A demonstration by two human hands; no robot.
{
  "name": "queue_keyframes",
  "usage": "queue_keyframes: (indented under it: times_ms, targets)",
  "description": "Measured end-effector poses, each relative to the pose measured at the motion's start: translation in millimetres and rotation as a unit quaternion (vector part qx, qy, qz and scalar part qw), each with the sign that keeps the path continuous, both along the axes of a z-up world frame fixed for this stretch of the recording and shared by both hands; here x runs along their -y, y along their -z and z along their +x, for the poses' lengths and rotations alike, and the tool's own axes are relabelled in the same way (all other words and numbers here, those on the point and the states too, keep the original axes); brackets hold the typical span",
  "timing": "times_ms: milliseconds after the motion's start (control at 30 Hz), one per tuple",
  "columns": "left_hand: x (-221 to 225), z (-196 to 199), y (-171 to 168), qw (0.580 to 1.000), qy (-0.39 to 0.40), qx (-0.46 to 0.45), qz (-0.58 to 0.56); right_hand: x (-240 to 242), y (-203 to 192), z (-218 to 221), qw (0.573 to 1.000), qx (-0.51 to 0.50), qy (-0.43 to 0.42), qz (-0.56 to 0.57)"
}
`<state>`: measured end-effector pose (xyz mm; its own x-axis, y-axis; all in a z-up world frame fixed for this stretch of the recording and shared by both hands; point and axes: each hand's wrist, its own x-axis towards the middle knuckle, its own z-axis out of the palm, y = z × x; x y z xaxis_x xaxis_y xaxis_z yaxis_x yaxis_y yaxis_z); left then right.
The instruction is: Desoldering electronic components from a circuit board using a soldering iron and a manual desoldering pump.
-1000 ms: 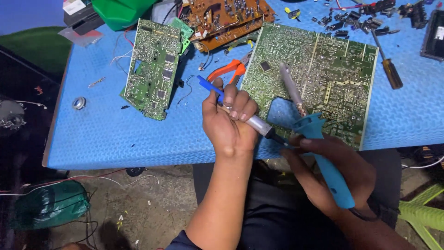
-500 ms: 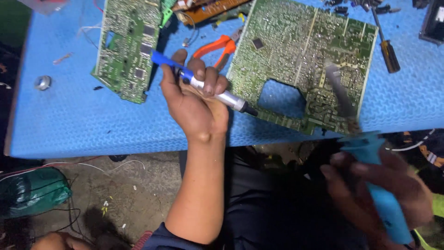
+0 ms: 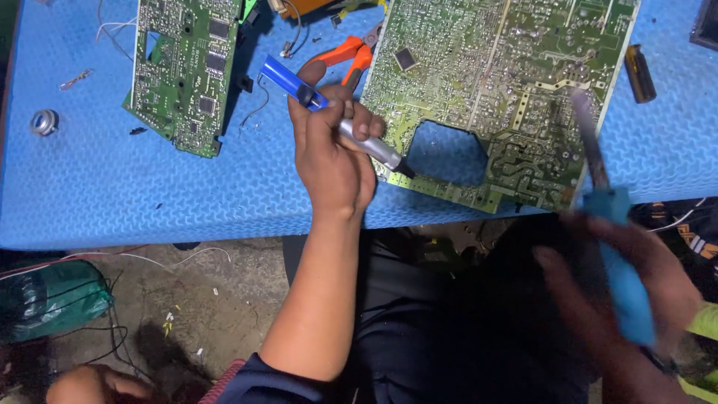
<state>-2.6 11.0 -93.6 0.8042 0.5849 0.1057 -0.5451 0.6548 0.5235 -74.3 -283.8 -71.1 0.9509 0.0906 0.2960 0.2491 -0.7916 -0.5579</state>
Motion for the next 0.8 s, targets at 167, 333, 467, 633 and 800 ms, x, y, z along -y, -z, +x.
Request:
queue_keyframes:
  times_ms: [167,333,467,633,800]
  targets:
    - [-15.4,-1.4,-8.2,0.999,0.011,-0.023,-0.033,-3.4,31.6,39.7,0.989,0.103,-0.096,-0.047]
    - [-42.4,-36.0,-60.8,0.995,0.078,-0.058,0.0,-7.2,23.7,50.4,0.99,0.059,-0.12,-0.035]
    - [-49.3,-54.2,-89.3,0.727,0.047,-0.334,0.599,-1.5,17.7,52.3,0.995,0.034,-0.089,-0.043]
    - [-50.6,-50.3,-62.9,0.641,0.103,-0.347,0.677,16.1,18.3,66.9,0.986,0.091,-0.11,-0.085]
    - [-20.6,-49.3,-52.4,0.657,0.13,-0.35,0.655,31.9,7.7,93.1,0.986,0.094,-0.12,-0.068]
